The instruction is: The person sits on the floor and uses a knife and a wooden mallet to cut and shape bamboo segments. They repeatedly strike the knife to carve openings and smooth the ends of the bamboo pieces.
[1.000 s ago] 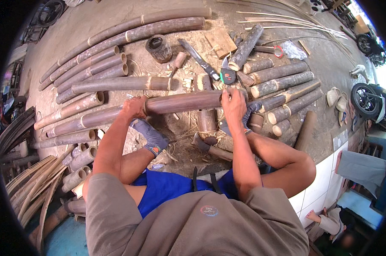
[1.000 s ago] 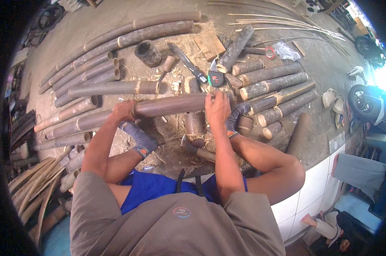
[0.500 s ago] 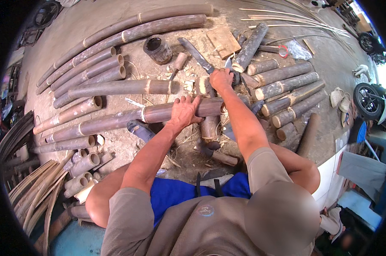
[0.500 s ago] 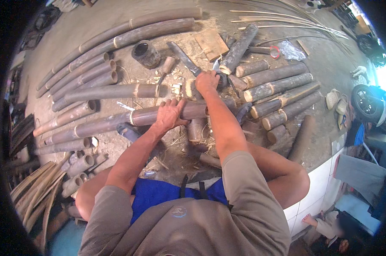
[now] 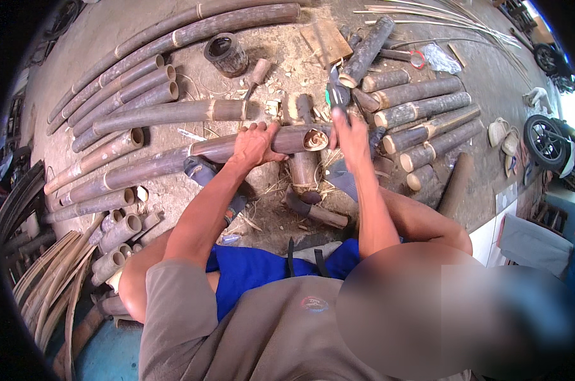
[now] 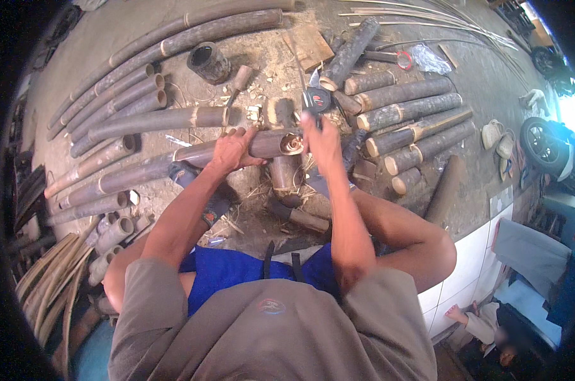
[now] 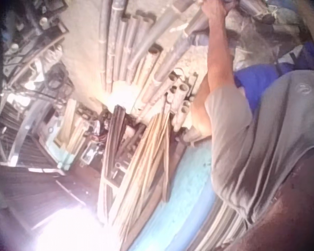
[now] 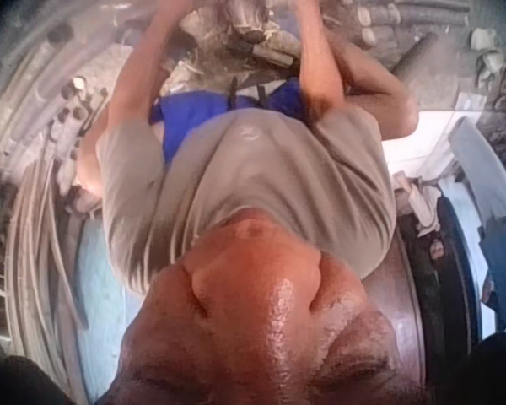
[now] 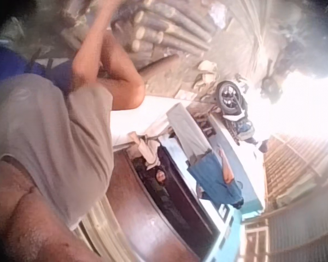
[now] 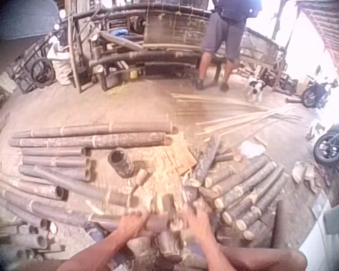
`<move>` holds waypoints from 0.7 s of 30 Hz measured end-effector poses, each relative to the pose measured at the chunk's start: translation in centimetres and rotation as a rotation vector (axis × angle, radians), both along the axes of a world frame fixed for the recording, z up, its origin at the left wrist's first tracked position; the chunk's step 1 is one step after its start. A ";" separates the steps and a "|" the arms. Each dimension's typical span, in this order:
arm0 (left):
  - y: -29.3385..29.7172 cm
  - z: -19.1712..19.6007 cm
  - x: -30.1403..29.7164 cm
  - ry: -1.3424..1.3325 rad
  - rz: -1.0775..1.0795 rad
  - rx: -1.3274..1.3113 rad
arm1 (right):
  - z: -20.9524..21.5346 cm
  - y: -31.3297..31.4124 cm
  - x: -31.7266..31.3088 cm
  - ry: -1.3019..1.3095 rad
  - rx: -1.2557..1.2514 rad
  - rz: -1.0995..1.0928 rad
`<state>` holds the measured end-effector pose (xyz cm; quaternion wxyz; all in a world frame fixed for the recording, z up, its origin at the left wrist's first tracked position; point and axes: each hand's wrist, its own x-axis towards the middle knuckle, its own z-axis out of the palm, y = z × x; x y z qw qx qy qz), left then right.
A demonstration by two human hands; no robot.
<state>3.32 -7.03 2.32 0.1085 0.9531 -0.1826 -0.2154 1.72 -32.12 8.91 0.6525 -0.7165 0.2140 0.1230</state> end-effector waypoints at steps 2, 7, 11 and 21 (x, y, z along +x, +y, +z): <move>-1.0 -0.5 0.3 -0.051 -0.021 -0.050 | -0.3 0.9 -5.2 -0.292 -0.040 -0.042; -3.2 -0.6 0.7 -0.023 -0.035 -0.075 | 1.9 1.2 -12.6 -0.112 -0.197 -0.154; -3.9 -1.3 1.2 -0.008 -0.084 -0.118 | -0.8 1.3 -17.2 -0.111 -0.175 -0.199; -5.3 0.6 1.3 0.097 0.012 -0.048 | -1.4 3.5 -19.8 -0.004 -0.477 0.131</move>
